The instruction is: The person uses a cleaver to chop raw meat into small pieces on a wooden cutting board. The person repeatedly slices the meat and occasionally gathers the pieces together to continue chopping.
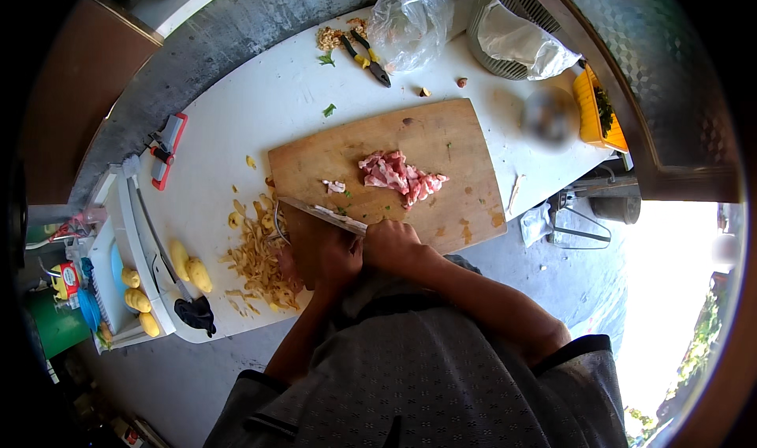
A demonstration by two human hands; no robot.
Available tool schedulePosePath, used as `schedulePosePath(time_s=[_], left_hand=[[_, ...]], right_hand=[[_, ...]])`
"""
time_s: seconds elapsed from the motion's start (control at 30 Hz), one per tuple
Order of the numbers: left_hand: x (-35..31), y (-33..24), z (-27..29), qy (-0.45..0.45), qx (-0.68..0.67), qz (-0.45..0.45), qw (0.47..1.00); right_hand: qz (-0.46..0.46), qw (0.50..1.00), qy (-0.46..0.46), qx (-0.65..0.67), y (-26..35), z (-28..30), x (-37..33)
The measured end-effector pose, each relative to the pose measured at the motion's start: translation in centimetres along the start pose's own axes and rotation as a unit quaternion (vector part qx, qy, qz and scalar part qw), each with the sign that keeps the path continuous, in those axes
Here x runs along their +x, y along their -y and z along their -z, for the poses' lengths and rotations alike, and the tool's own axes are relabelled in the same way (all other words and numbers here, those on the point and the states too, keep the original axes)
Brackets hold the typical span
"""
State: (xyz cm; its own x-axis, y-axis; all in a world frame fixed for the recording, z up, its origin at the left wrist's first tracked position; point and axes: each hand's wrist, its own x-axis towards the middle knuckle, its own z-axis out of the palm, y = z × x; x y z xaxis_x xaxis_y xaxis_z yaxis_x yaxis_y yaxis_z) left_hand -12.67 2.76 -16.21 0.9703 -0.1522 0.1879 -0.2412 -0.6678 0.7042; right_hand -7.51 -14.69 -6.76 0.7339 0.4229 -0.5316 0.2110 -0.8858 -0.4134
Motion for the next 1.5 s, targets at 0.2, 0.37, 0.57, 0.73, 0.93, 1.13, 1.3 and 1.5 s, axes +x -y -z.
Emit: schedulePosePath(time_s=[0.2, 0.37, 0.57, 0.73, 0.93, 1.13, 1.3, 1.5], left_hand=[[-0.2, 0.1, -0.6, -0.013, -0.009, 0.007, 1.0], [-0.7, 0.5, -1.7, -0.031, -0.019, -0.03, 0.999], [-0.4, 0.2, -1.0, -0.016, 0.019, -0.04, 0.999], [-0.9, 0.4, -1.8, -0.022, -0.026, -0.016, 0.999], [0.6, -1.0, -0.1, -0.015, -0.016, -0.041, 0.999], [0.2, -1.3, -0.3, -0.03, -0.029, -0.042, 0.998], [0.1, -1.0, -0.3, -0.045, -0.006, -0.071, 0.996], [-0.1, -0.6, -0.7, -0.025, 0.003, -0.048, 0.999]], right_hand=[[-0.005, 1.0, -0.023, -0.001, -0.9, -0.6, -1.4], [-0.033, 0.999, 0.037, -0.001, -2.8, 0.2, -4.5], [-0.059, 0.996, 0.068, 0.014, -4.2, 0.9, -7.4], [-0.031, 0.998, 0.054, 0.005, -4.9, -0.2, -7.0], [-0.04, 0.998, -0.037, 0.04, -2.5, -1.0, -3.3], [-0.046, 0.995, -0.021, 0.09, -5.6, 0.1, -4.4], [-0.039, 0.997, -0.011, 0.071, -3.3, 1.6, -6.5], [-0.029, 0.998, -0.014, 0.05, -3.5, 1.1, -7.0]])
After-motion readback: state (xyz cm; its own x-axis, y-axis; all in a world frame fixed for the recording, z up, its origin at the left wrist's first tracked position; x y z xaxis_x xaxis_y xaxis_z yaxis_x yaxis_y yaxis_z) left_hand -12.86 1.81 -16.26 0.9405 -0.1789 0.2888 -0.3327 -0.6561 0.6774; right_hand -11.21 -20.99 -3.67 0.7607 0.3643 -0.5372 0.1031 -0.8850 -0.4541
